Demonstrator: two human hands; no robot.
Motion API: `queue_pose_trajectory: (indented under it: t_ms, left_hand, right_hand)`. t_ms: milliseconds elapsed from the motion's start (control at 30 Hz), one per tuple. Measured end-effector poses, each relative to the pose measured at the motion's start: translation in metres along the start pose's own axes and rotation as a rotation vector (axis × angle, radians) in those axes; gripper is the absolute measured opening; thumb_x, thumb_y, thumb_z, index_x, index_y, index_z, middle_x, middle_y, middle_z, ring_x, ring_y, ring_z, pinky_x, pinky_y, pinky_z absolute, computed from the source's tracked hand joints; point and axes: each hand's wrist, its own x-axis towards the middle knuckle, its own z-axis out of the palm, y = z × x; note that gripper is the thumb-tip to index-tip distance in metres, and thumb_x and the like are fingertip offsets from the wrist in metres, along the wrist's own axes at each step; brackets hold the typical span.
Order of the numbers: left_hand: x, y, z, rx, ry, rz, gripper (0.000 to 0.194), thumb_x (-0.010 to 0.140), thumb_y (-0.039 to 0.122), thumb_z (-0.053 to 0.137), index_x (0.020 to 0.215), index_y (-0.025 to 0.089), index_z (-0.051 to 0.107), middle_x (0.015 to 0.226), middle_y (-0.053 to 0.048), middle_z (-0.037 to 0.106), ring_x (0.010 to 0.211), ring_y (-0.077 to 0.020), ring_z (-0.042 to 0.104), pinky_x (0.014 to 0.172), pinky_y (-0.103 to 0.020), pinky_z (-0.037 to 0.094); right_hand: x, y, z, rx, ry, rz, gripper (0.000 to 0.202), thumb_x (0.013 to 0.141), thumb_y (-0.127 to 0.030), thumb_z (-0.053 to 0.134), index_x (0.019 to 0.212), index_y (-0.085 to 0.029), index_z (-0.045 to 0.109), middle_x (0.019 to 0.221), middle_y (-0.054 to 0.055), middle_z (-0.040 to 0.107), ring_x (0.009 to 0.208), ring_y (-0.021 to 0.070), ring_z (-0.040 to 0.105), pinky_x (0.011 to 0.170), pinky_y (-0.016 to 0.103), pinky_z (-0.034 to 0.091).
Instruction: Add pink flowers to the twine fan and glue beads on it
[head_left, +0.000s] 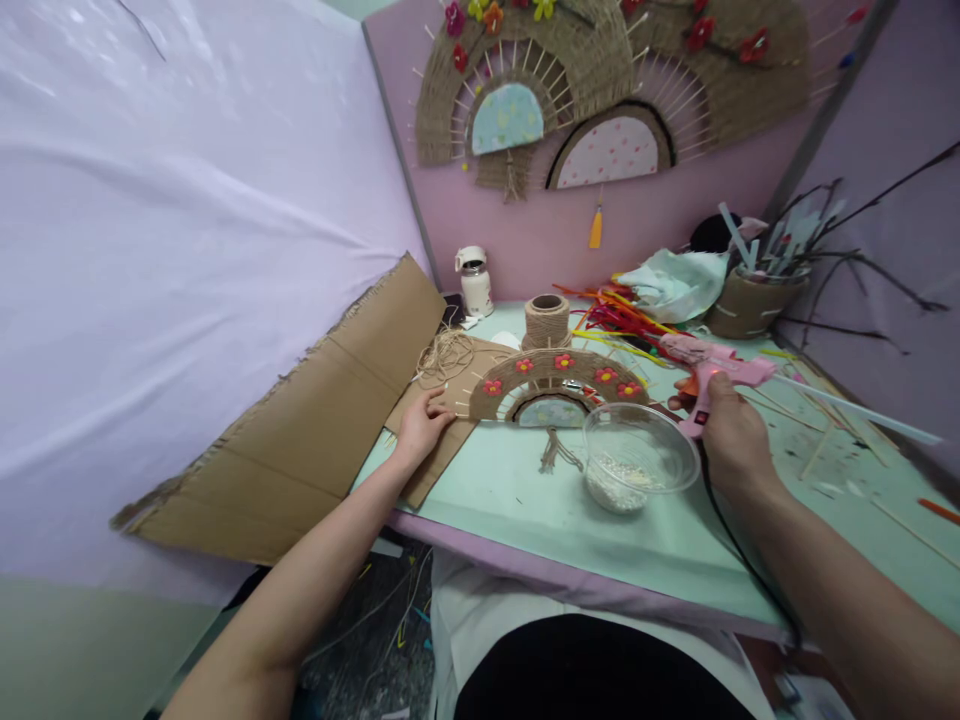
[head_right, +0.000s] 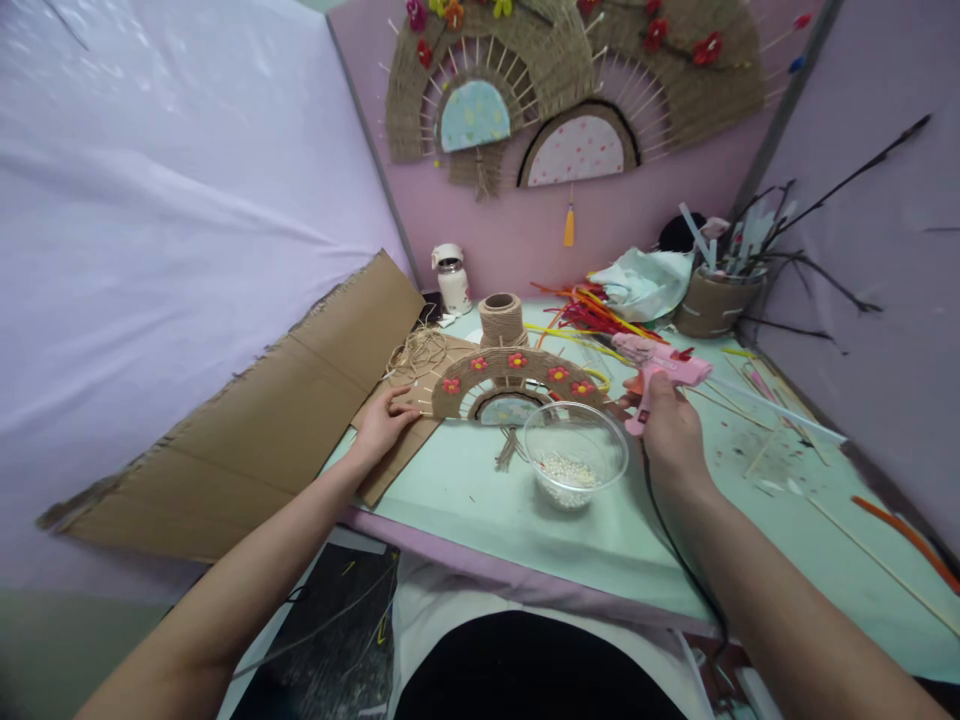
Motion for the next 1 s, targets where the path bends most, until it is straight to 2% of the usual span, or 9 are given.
queue_pose_trajectory:
  t_ms: [167,433,667,833,1000]
  left_hand:
    - [0.000,0.001,0.000,-0.002,0.004,-0.018,0.053,0.069,0.024,0.072,0.119,0.014,0.057,0.079,-0.004,0.073,0.083,-0.0214,0.069,0.088,-0.036,0.047]
    - [0.001,-0.002,0.000,-0.002,0.007,-0.008,0.053,0.068,0.026,0.073,0.119,0.016,0.058,0.078,-0.004,0.073,0.082,-0.0211,0.068,0.087,-0.036,0.047]
    - [0.001,-0.003,0.001,-0.016,0.000,-0.003,0.053,0.069,0.025,0.072,0.119,0.015,0.058,0.078,-0.004,0.072,0.081,-0.0207,0.069,0.087,-0.036,0.048]
    - [0.003,-0.006,0.001,-0.001,-0.004,-0.015,0.052,0.070,0.025,0.072,0.119,0.015,0.057,0.081,-0.005,0.073,0.082,-0.0216,0.068,0.086,-0.037,0.048]
    - [0.001,-0.003,0.001,0.000,-0.013,-0.012,0.052,0.070,0.023,0.071,0.120,0.014,0.056,0.081,-0.005,0.073,0.082,-0.0213,0.069,0.089,-0.037,0.047]
  right_hand:
    - [-0.005,-0.004,0.001,-0.048,0.006,0.001,0.044,0.079,-0.057,0.053,0.073,-0.015,0.062,0.058,0.001,0.060,0.044,0.0096,0.048,0.044,0.021,0.036]
    - [-0.008,-0.009,0.003,-0.063,0.014,0.025,0.040,0.082,-0.053,0.049,0.072,-0.016,0.061,0.054,0.000,0.057,0.043,0.0117,0.047,0.043,0.023,0.033]
    - [-0.009,-0.010,0.005,-0.043,0.004,0.021,0.042,0.080,-0.057,0.052,0.071,-0.017,0.062,0.059,0.001,0.061,0.046,0.0128,0.050,0.047,0.025,0.037]
    - [-0.007,-0.008,0.003,-0.045,0.013,0.026,0.043,0.079,-0.057,0.053,0.072,-0.016,0.062,0.060,0.002,0.061,0.046,0.0111,0.049,0.045,0.023,0.036]
    - [-0.001,0.000,0.000,-0.055,-0.030,-0.031,0.046,0.078,-0.061,0.053,0.075,-0.016,0.062,0.058,0.001,0.060,0.048,0.0119,0.052,0.048,0.024,0.041]
